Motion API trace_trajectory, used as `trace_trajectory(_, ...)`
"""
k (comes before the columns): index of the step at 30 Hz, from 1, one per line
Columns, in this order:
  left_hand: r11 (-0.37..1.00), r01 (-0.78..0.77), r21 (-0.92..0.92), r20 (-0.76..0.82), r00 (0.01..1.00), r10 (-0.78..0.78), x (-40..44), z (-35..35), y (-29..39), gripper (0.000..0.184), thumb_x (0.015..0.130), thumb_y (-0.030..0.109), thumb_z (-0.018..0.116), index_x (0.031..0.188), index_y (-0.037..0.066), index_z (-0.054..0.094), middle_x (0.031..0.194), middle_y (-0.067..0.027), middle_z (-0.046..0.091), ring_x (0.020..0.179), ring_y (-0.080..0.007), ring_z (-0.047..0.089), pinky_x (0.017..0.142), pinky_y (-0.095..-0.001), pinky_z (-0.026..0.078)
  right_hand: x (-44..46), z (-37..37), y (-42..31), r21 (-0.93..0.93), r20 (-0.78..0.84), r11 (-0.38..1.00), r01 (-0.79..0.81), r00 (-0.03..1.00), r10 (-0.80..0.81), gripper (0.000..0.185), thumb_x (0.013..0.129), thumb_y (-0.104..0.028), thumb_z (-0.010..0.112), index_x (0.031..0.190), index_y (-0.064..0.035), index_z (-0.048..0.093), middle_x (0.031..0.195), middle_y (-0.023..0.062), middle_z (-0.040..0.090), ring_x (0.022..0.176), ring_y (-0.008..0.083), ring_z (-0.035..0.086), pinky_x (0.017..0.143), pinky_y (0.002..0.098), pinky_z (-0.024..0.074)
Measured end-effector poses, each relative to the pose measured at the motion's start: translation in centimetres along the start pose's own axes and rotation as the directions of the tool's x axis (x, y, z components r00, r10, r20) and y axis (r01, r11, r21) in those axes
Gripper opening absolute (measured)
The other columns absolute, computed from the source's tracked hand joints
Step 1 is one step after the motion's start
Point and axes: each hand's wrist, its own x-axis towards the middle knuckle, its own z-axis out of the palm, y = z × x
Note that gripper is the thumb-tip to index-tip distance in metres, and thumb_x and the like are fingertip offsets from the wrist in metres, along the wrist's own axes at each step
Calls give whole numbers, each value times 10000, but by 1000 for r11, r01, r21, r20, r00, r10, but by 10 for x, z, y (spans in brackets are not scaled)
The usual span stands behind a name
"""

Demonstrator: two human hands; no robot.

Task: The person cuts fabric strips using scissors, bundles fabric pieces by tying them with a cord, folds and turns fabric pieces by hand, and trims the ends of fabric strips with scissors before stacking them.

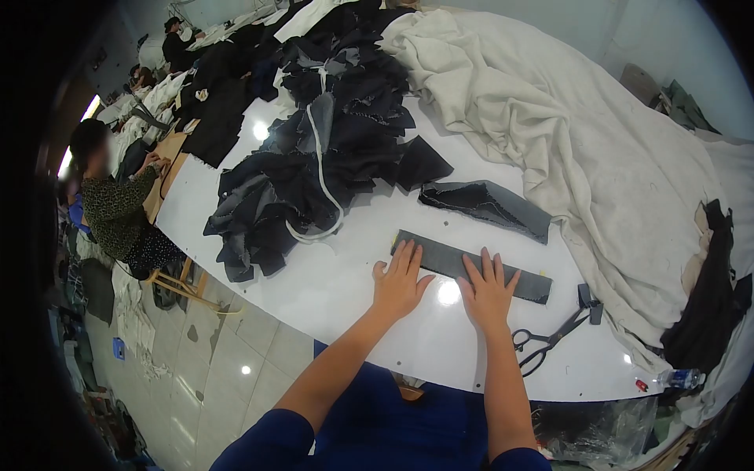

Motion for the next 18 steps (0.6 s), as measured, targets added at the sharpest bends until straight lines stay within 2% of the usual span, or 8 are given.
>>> trace_trajectory(11,998,43,-38,13,999,-43,2,2,-1,601,917,490,555,1348,72,525,1444,-111,482,1342,-187,420,898,-441,310,0,5,-2,-10,-63,1000,-27,998,27,469,903,-402,601,1352,-269,586,1504,82,428,1416,346,321,1132,670,61)
trace_trajectory(13,991,66,-117,52,997,-61,2,2,-1,598,915,454,570,1375,77,508,1455,-116,468,1367,-200,404,911,-485,327,1,6,-2,-12,-65,1000,-23,998,22,469,902,-402,602,1352,-267,587,1503,82,429,1417,346,320,1132,670,61)
trace_trajectory(18,992,64,-109,24,998,-62,2,3,-1,610,908,458,578,1377,75,510,1449,-115,476,1366,-202,404,915,-480,333,2,4,-3,-14,-55,999,-29,998,29,469,902,-398,601,1352,-266,587,1504,84,428,1417,352,316,1132,669,64)
